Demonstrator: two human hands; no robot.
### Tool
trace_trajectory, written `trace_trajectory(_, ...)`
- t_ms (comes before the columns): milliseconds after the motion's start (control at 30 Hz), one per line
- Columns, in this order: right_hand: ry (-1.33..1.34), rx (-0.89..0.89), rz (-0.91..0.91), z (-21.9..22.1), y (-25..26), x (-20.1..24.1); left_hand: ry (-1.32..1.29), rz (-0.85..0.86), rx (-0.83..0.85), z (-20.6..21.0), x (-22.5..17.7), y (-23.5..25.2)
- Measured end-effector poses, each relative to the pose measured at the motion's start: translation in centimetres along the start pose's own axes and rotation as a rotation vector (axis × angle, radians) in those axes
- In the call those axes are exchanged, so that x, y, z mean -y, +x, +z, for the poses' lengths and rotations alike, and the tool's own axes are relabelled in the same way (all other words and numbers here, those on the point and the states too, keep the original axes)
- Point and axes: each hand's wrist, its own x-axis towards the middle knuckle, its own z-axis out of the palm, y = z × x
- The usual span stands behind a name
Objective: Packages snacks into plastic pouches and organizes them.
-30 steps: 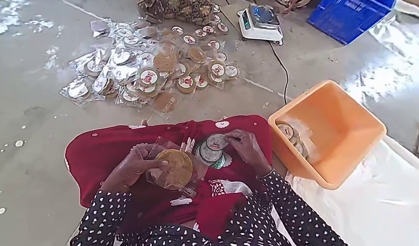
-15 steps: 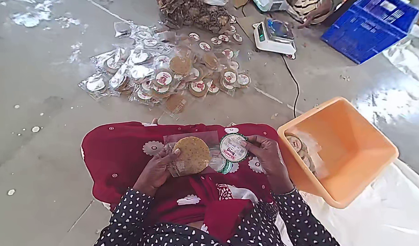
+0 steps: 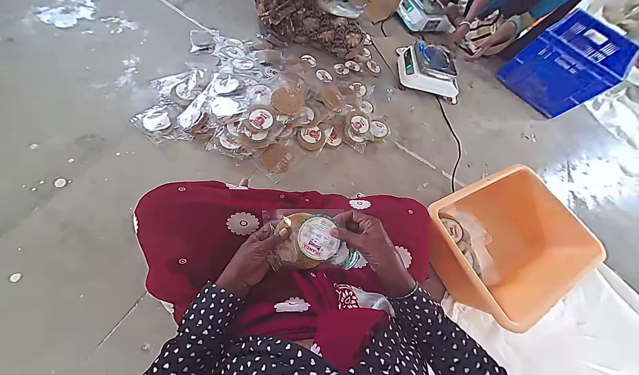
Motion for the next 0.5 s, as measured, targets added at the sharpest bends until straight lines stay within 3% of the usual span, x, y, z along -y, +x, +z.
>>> trace_trajectory(167,-0.202,-0.001,-0.143,-0.1,-0.7,0.0,-0.034,-0.020,-0.030,0.1,-0.1,0.0)
trace_trajectory(300,-0.368,0.222,-0.224,0.5,-1.6,0.4,0.048,-0.035,0.017,0.1,0.5,0.2)
trace_trajectory(433,-0.099,0.186,-0.203,0.3,-1.8,1.4,0.156,-0.006,0.011,0.3,1.3,0.2)
trace_trajectory(500,-0.112,0.153,-0.184,0.1,-1.7,1.6,0.139,0.012,0.023,0.4,1.6,0.4)
